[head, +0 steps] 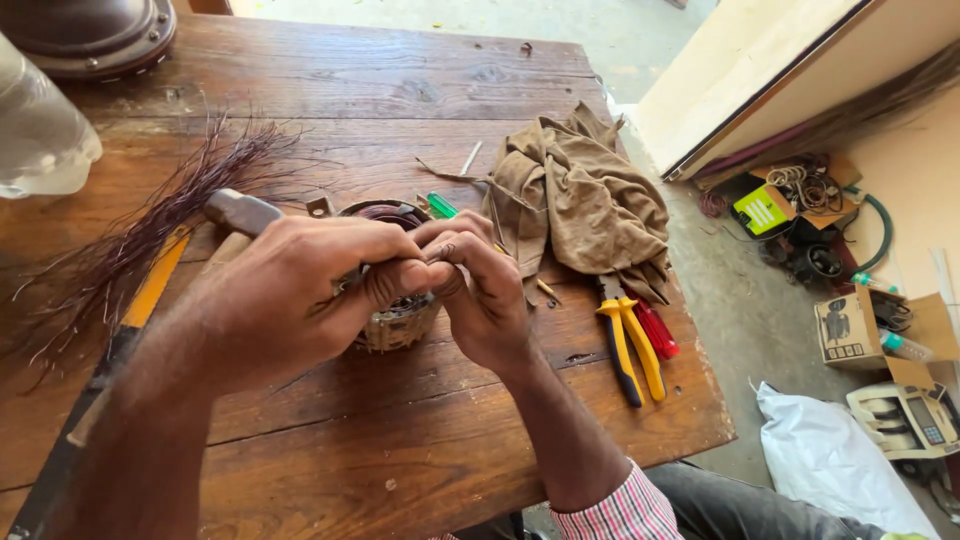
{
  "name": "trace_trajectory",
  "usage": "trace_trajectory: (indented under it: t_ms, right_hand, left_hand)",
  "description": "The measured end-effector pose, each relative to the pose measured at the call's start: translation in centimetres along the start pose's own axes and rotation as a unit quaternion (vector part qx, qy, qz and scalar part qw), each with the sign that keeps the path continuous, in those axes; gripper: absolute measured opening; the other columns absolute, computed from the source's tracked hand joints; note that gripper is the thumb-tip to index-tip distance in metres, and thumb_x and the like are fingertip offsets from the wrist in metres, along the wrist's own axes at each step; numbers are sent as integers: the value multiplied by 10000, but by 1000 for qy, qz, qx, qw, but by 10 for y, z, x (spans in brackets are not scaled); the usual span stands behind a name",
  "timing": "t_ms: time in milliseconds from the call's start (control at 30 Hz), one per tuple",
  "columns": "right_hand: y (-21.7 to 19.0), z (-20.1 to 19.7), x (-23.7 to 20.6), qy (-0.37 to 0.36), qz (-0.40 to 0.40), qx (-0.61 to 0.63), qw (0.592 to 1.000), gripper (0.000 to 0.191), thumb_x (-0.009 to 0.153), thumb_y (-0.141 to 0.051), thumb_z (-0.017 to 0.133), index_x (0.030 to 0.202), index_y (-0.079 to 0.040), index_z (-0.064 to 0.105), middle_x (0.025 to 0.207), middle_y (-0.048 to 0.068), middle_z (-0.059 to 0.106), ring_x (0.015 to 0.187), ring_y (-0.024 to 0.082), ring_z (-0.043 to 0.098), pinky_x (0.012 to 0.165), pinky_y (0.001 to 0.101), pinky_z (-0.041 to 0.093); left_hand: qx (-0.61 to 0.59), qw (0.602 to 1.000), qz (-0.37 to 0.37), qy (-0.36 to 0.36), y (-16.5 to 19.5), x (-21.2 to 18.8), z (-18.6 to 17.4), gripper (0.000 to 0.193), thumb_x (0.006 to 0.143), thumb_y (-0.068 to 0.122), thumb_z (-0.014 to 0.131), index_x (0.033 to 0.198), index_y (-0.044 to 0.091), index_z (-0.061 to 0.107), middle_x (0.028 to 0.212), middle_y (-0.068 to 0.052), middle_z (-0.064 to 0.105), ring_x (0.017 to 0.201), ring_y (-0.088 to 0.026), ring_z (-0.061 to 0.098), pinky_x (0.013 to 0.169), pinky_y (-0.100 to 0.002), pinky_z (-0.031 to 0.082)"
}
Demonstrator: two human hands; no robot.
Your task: The person sits at a workbench and winds enameled copper wire by hand into the slots of an electric motor stator, pressing each wire loop down into the winding and repeatedly reaching for more wire from a bundle on the table to continue filling the slots.
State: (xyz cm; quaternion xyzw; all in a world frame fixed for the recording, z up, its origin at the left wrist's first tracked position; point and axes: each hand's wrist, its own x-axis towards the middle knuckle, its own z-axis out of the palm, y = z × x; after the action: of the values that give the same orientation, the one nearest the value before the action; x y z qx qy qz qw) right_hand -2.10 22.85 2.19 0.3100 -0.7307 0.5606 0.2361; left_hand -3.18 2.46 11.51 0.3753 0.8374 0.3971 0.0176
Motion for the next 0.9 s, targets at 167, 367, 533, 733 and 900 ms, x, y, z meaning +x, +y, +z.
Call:
trace_trajectory:
  t_ms: [167,367,533,733,900]
  right_hand:
    - [-2,3,-8,73,-30,116,990,185,1120,-233,640,1081,-52,633,996,40,710,848,151,641,1117,379,452]
    - [-5,-10,-8,155,-78,19,985,280,1091,-353,663,1070,-75,642,977,25,685,872,156,629,892,320,547]
    - [-9,-21,4,111,-77,-142,981,278,1072,-321,674,1138,-54,711,939,27,690,837,129,591,814,299,467]
    - [-9,-10,8,23,-106,-166,980,290,1078,-314,634,1183,-57,716,966,31,700,861,138,628,870,336,463]
    - [-8,-12,8,0,-23,-145,989,190,1031,-253,711,1101,-83,760,918,15,699,868,151,598,793,308,485]
  left_hand:
    - [-126,990,62,17,6,4,10,183,996,240,631,997,120,769,797,-12,753,659,-136,665,582,-323,551]
    - [-11,989,132,68,16,-7,17,150,1008,223,681,960,104,759,756,-19,661,686,-127,572,628,-345,470]
    - [125,976,146,107,2,-3,7,164,960,234,704,951,87,777,793,-31,668,788,-166,559,752,-364,482]
    - [235,965,106,37,-3,-4,12,179,937,226,707,967,67,785,895,-81,693,920,-227,561,915,-422,454]
    - [327,939,107,25,-7,1,17,187,900,108,687,1063,88,775,1089,-116,739,1111,-248,598,1024,-411,430]
